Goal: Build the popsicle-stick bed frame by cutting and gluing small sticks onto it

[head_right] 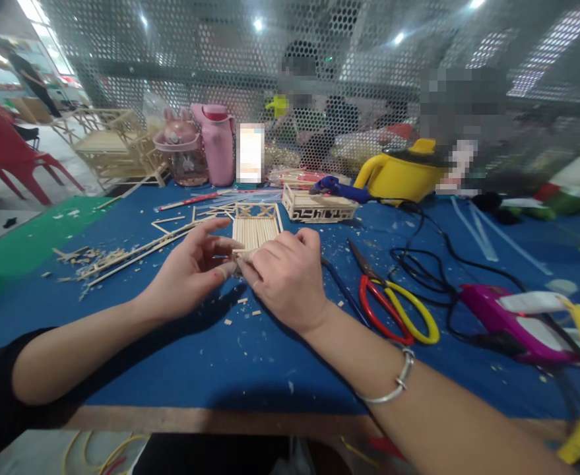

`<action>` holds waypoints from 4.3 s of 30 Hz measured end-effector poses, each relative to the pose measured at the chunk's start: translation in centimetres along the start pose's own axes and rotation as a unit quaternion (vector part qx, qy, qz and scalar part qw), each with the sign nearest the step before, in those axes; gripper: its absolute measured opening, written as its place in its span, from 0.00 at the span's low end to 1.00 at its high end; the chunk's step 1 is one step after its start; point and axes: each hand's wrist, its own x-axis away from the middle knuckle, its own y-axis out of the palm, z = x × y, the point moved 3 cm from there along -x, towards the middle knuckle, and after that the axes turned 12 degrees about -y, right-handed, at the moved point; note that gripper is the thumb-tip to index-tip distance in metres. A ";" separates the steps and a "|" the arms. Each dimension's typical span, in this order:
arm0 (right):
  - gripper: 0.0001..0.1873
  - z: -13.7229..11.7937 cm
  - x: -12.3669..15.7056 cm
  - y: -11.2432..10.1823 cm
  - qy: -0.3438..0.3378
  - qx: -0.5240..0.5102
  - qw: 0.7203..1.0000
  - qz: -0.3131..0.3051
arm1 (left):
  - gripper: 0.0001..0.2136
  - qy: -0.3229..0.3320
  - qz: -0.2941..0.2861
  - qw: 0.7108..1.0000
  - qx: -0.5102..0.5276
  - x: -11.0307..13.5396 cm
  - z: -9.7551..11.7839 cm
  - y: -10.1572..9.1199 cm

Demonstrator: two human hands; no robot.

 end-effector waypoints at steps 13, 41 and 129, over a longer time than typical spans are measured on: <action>0.15 -0.1 0.0 0.1 -0.014 0.019 1.000 -0.014 | 0.24 -0.031 0.017 0.999 0.004 -0.3 0.1 -0.1; 0.07 2.2 0.6 -1.5 0.116 -0.083 0.985 0.098 | 0.29 -0.028 0.022 0.982 -0.188 -0.2 -0.5 -1.0; 0.06 -1.2 -0.9 -4.6 0.136 -0.219 0.952 0.163 | 0.10 -0.057 0.013 0.995 0.081 4.1 4.4 1.5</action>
